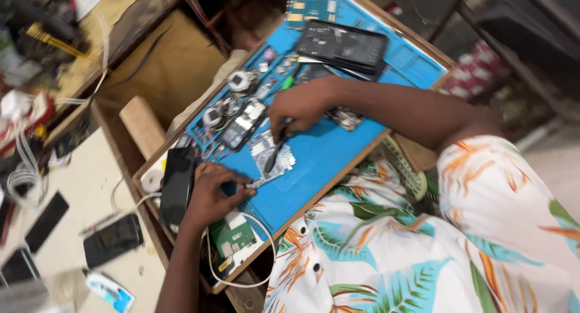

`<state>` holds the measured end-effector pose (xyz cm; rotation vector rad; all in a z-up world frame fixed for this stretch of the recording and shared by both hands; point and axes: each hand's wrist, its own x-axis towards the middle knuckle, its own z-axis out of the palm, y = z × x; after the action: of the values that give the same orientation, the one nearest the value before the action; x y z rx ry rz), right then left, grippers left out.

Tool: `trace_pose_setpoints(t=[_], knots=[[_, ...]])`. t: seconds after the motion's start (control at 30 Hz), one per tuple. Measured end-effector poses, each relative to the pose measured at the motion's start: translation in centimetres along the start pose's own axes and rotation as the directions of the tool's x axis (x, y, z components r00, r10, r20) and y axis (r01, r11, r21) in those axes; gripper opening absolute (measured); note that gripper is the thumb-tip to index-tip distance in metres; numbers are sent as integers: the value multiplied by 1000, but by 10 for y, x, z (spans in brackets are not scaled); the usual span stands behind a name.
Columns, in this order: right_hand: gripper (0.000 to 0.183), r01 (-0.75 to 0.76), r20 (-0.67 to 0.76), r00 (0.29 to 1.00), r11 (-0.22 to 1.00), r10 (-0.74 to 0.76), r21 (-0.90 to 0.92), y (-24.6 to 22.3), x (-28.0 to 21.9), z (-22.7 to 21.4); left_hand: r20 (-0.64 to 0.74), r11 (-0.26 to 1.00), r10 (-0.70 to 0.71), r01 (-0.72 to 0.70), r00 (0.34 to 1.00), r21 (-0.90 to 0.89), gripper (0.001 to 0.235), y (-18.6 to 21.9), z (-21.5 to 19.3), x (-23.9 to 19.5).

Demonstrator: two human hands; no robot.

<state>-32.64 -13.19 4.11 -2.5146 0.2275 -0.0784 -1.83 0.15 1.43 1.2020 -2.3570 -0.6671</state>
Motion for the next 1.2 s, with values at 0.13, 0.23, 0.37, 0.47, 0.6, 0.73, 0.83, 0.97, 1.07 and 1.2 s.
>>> trace_pose_setpoints(t=[0.13,0.23,0.37,0.47,0.6,0.73,0.83,0.97,1.07,1.2], knots=[[35,-27,36,999,1000,26,13,7,5,4,41,998,-45,44,998,35,27,6,-1,8],[36,-41,44,998,999,40,16,9,6,4,28,996,-22,19,999,87,27,10,-2,12],[36,-54,50,997,998,55,-17,6,6,5,47,997,-56,53,997,63,27,14,-2,9],[35,-64,45,997,998,65,-14,5,4,2,50,997,-60,57,997,54,27,14,-2,11],[36,-79,36,996,997,79,-10,2,7,3,53,998,-33,30,998,51,26,10,0,9],[38,-136,95,986,991,137,-16,6,5,2,85,990,-135,138,987,-25,27,8,2,10],[43,-60,71,996,998,62,-33,10,14,4,57,995,-81,78,995,55,27,8,1,6],[46,-48,112,992,997,55,-61,18,14,9,81,995,-58,50,995,88,26,8,0,9],[50,-13,81,997,999,16,-42,25,18,6,82,996,-89,86,993,36,26,2,3,12],[50,3,86,996,999,0,-39,27,21,11,111,990,-141,140,984,18,27,-5,2,10]])
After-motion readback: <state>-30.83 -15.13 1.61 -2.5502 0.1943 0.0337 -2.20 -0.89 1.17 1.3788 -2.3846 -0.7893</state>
